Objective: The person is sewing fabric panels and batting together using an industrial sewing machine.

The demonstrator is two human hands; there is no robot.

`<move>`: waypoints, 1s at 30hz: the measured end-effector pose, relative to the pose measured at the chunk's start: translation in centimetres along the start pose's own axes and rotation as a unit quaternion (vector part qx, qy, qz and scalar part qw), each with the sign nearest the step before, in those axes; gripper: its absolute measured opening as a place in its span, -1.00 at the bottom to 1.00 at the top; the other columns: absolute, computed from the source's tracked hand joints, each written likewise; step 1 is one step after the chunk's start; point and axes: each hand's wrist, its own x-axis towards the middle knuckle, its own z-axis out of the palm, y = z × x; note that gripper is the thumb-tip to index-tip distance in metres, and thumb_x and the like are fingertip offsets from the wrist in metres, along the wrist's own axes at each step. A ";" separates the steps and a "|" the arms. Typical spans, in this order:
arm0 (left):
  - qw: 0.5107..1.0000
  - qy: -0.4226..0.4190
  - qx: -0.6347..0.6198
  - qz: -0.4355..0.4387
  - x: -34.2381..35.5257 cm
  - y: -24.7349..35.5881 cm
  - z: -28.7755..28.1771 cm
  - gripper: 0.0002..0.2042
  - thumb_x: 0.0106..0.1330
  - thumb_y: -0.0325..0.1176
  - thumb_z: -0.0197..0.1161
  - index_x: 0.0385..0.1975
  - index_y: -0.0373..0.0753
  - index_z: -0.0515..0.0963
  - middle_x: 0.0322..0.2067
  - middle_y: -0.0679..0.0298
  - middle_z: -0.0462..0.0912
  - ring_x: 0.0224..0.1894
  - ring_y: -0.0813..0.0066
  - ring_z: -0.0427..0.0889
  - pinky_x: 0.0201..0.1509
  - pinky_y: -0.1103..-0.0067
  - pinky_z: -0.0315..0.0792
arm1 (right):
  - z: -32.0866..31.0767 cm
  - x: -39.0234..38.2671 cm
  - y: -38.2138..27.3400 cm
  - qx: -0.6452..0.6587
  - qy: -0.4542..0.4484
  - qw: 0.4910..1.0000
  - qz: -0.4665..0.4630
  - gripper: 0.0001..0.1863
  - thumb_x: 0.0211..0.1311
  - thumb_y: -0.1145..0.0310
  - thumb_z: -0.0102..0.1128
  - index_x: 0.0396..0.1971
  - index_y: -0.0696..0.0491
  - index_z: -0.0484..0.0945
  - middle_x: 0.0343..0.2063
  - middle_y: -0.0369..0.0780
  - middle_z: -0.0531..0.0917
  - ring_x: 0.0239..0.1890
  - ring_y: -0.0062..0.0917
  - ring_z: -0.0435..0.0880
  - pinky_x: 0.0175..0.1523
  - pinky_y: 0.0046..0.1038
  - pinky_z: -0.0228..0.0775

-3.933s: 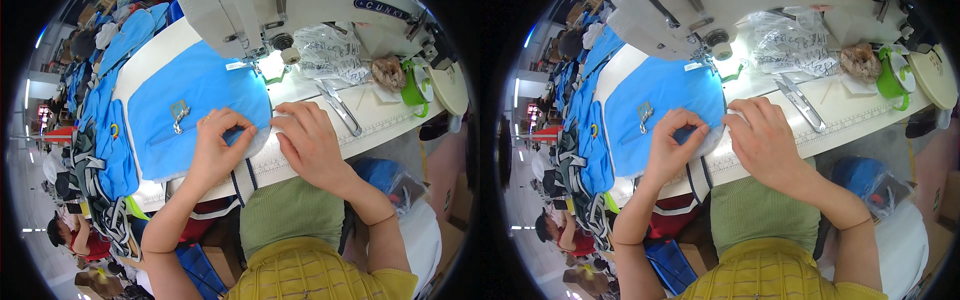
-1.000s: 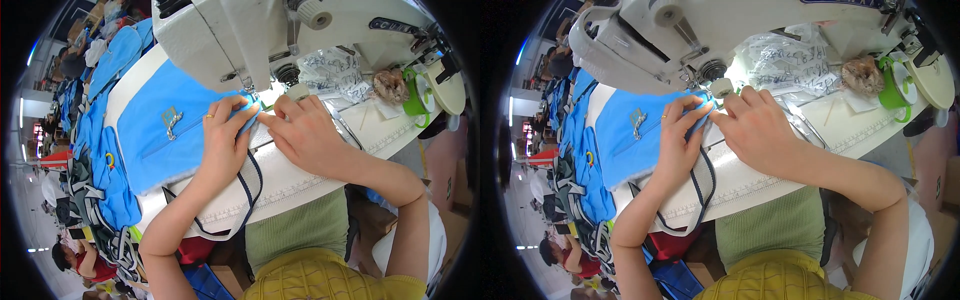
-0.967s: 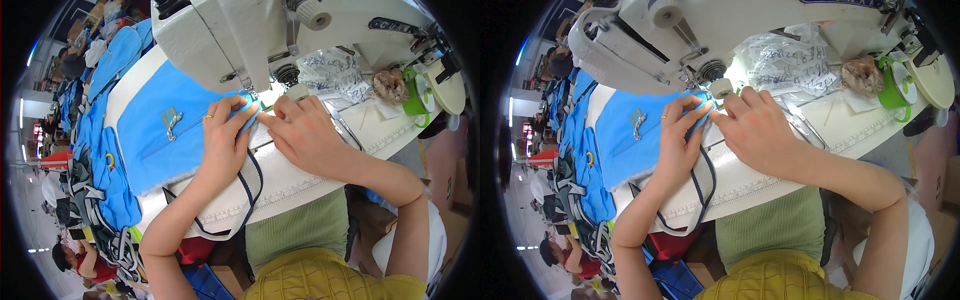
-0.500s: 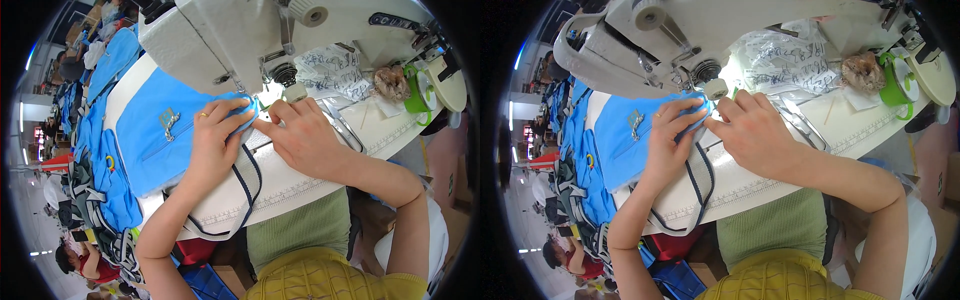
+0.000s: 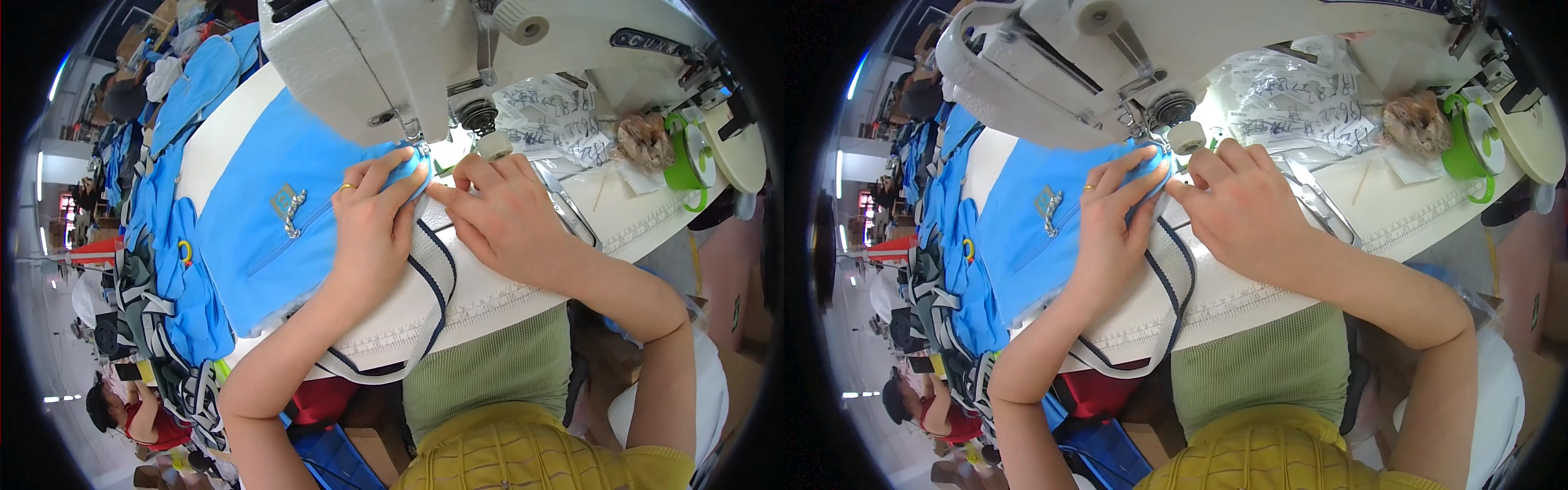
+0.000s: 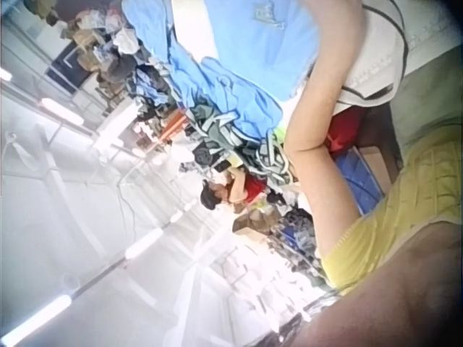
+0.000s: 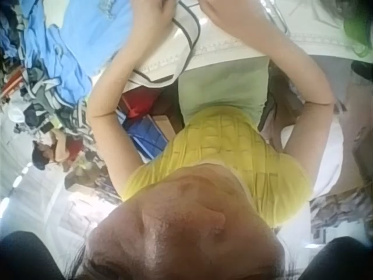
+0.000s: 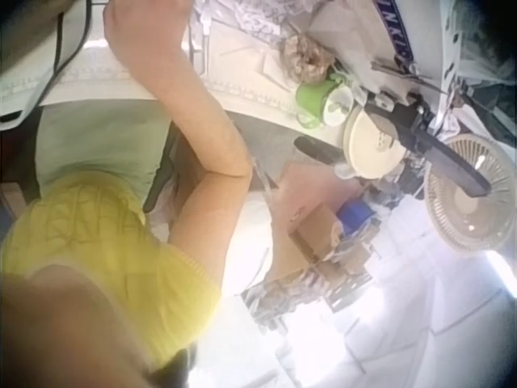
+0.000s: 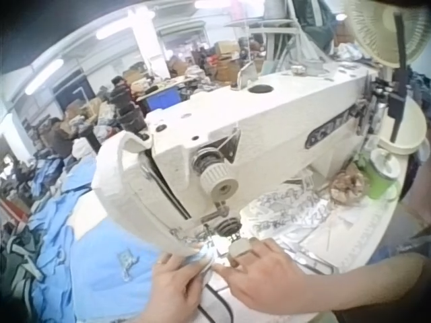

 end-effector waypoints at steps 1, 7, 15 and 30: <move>1.000 -0.002 0.006 0.000 -0.1 0.0 -0.1 -0.64 0.25 -0.59 0.29 0.05 -0.21 0.71 0.22 0.20 0.61 0.19 0.07 0.53 0.15 0.25 0.36 | 0.1 0.0 0.0 0.004 0.002 1.000 0.001 -0.66 0.09 0.42 0.32 -0.07 0.00 0.70 -0.25 -0.27 0.57 -0.15 -0.37 0.55 -0.01 -0.31 0.36; 0.999 -0.029 0.008 -0.010 -0.2 0.4 -0.8 -0.60 0.29 -0.62 0.28 0.15 -0.28 0.65 0.27 0.09 0.59 0.19 0.01 0.56 0.31 0.27 0.42 | 0.2 0.1 0.0 0.032 0.005 0.999 0.000 -0.64 0.12 0.41 0.32 -0.03 -0.04 0.69 -0.23 -0.27 0.57 -0.15 -0.36 0.54 -0.01 -0.30 0.36; 0.971 -0.238 -0.018 -0.011 4.3 0.4 -6.2 -0.72 0.32 -0.64 0.25 0.01 -0.35 0.68 0.00 0.07 0.66 0.02 0.12 0.63 0.18 0.40 0.49 | 0.1 0.0 0.2 0.037 -0.017 0.999 -0.004 -0.61 0.14 0.44 0.27 0.01 -0.09 0.69 -0.21 -0.27 0.58 -0.11 -0.35 0.54 0.02 -0.29 0.37; 0.972 -0.162 -0.162 0.052 2.7 -3.9 -3.6 -0.76 0.43 -0.60 0.19 -0.01 -0.25 0.70 0.09 0.20 0.67 0.19 0.21 0.53 0.32 0.39 0.33 | 0.5 0.1 0.1 0.042 -0.042 0.998 0.000 -0.59 0.13 0.44 0.25 0.03 -0.11 0.72 -0.25 -0.25 0.56 -0.14 -0.36 0.55 -0.04 -0.33 0.39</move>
